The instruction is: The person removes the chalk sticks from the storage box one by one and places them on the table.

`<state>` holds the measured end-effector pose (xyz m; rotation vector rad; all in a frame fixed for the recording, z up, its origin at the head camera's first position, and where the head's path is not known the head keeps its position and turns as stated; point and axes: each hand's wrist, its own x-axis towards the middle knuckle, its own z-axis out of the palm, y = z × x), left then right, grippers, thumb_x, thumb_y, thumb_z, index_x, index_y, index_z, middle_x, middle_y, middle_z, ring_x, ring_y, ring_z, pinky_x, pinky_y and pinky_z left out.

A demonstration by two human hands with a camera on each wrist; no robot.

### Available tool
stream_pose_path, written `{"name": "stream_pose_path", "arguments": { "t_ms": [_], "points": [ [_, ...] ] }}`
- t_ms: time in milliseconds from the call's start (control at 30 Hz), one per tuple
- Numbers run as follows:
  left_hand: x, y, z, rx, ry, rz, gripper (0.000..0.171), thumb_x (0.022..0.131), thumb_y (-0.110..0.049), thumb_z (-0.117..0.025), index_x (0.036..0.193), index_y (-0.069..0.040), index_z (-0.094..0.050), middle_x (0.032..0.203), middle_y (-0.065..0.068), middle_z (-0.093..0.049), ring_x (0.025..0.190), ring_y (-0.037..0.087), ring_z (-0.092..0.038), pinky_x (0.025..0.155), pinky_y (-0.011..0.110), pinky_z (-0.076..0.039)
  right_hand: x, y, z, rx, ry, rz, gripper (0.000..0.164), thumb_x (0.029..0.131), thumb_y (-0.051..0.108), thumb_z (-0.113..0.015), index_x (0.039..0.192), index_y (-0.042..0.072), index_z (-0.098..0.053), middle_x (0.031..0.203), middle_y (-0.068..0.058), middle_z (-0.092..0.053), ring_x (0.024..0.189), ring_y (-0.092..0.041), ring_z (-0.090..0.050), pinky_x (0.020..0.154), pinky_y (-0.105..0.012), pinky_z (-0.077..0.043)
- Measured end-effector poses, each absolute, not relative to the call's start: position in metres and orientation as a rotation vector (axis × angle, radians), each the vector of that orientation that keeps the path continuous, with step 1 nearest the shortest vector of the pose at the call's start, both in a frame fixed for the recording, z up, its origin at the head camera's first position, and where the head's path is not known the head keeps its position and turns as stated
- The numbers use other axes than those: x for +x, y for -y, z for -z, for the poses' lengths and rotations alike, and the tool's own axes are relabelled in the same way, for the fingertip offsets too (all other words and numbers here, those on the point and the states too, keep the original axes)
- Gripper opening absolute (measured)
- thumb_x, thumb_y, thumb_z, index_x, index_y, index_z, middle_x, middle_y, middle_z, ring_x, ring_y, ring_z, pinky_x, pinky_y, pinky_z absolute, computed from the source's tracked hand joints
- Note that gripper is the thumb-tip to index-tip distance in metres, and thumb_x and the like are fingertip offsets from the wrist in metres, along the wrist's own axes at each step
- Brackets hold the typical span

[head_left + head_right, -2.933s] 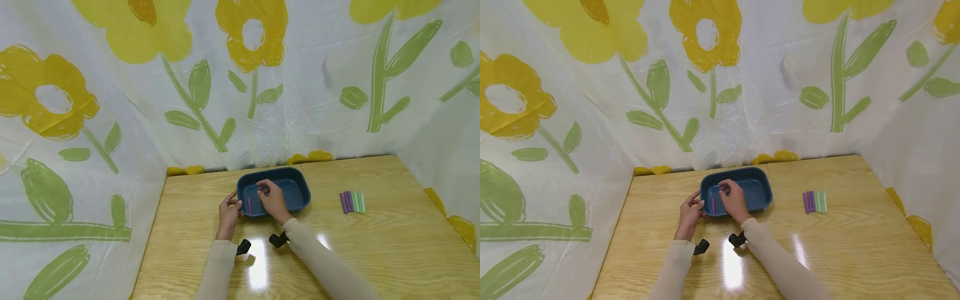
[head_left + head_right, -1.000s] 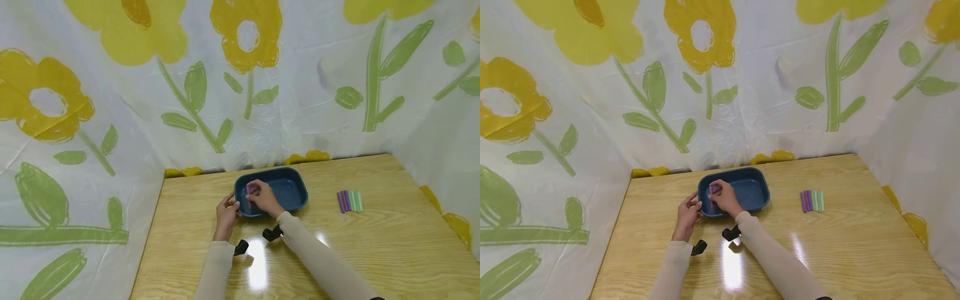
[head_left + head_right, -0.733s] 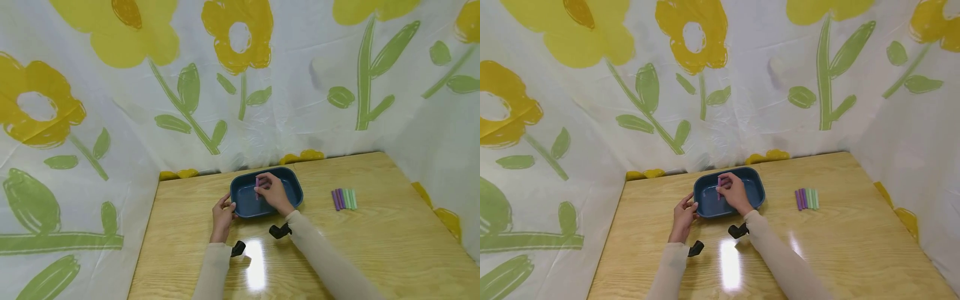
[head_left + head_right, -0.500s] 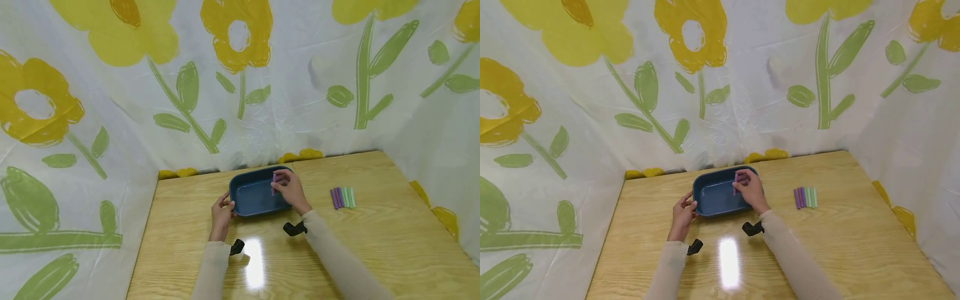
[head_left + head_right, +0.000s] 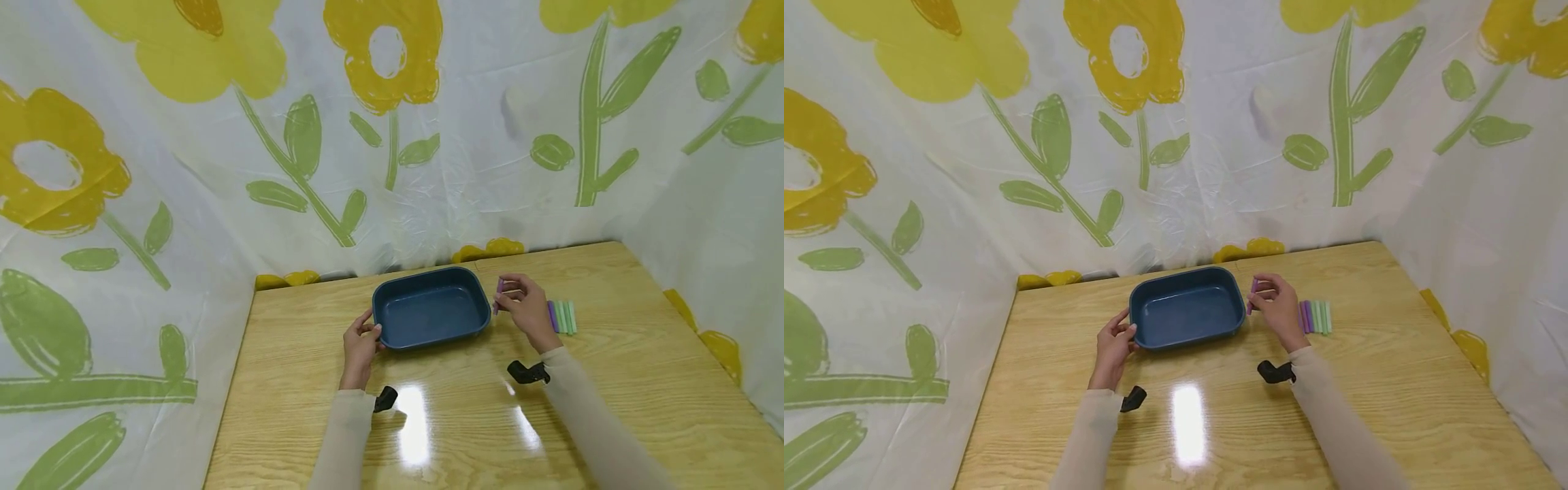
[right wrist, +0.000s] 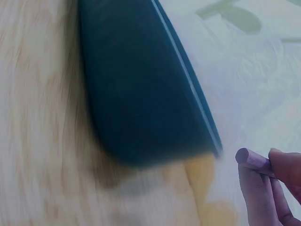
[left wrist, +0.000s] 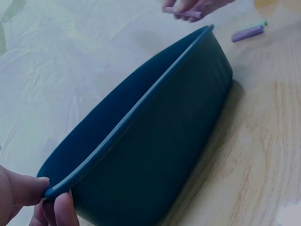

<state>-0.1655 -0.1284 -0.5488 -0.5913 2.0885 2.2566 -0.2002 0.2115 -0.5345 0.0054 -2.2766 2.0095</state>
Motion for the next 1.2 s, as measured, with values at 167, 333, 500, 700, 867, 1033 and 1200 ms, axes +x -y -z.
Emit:
{"name": "stream_pose_path", "arguments": {
  "t_ms": [167,333,500,700,867,1033,1200],
  "points": [
    [-0.165,0.129,0.548,-0.585,-2.083,-2.261,0.048,0.103,0.005,-0.061,0.15,-0.002,-0.058,0.102,0.008,-0.053,0.065,0.012,-0.054,0.057,0.021,-0.052,-0.191,-0.238,0.537,-0.037,2.311,-1.939,0.043,0.101,-0.006,-0.066,0.142,-0.01,-0.054,0.118,-0.023,-0.059,0.086,-0.002,-0.067,0.077,-0.024,-0.062],
    [-0.165,0.129,0.547,-0.583,-2.077,-2.255,0.048,0.104,0.004,-0.06,0.152,0.0,-0.055,0.103,0.008,-0.052,0.065,0.012,-0.053,0.057,0.022,-0.052,-0.185,-0.269,0.542,-0.076,2.345,-1.837,0.044,0.102,-0.001,-0.068,0.142,-0.01,-0.053,0.115,-0.011,-0.062,0.086,-0.001,-0.067,0.075,-0.024,-0.061],
    [-0.167,0.13,0.547,-0.593,-2.067,-2.234,0.049,0.103,0.007,-0.059,0.152,0.003,-0.054,0.103,0.011,-0.052,0.065,0.014,-0.053,0.059,0.024,-0.053,-0.181,-0.3,0.548,-0.169,2.346,-1.799,0.041,0.102,0.0,-0.068,0.14,-0.006,-0.056,0.11,0.001,-0.062,0.086,0.0,-0.066,0.075,-0.023,-0.061],
    [-0.158,0.126,0.526,-0.583,-2.064,-2.241,0.049,0.103,0.007,-0.059,0.152,0.003,-0.053,0.102,0.011,-0.052,0.065,0.014,-0.054,0.06,0.023,-0.053,-0.178,-0.324,0.555,-0.244,2.405,-1.726,0.041,0.102,0.0,-0.067,0.141,-0.007,-0.056,0.105,0.004,-0.062,0.082,-0.001,-0.067,0.073,-0.023,-0.062],
    [-0.151,0.123,0.511,-0.554,-2.066,-2.261,0.049,0.102,0.008,-0.059,0.151,0.007,-0.052,0.101,0.013,-0.052,0.064,0.014,-0.055,0.06,0.023,-0.054,-0.174,-0.334,0.557,-0.255,2.471,-1.634,0.044,0.101,-0.004,-0.067,0.142,-0.011,-0.054,0.108,-0.01,-0.065,0.08,0.005,-0.064,0.071,-0.021,-0.061],
    [-0.156,0.126,0.521,-0.578,-2.061,-2.241,0.048,0.103,0.008,-0.058,0.15,0.006,-0.053,0.101,0.013,-0.051,0.064,0.015,-0.055,0.059,0.023,-0.053,-0.174,-0.342,0.559,-0.257,2.555,-1.492,0.043,0.1,-0.004,-0.067,0.141,-0.011,-0.057,0.119,-0.033,-0.064,0.079,0.015,-0.056,0.066,-0.016,-0.056],
    [-0.163,0.128,0.539,-0.599,-2.069,-2.238,0.048,0.104,0.005,-0.059,0.152,0.002,-0.054,0.103,0.01,-0.051,0.063,0.013,-0.053,0.058,0.022,-0.052,-0.176,-0.347,0.564,-0.247,2.636,-1.351,0.041,0.099,-0.002,-0.069,0.137,-0.011,-0.06,0.12,-0.036,-0.065,0.078,0.017,-0.05,0.062,-0.014,-0.051]
  ]
}}
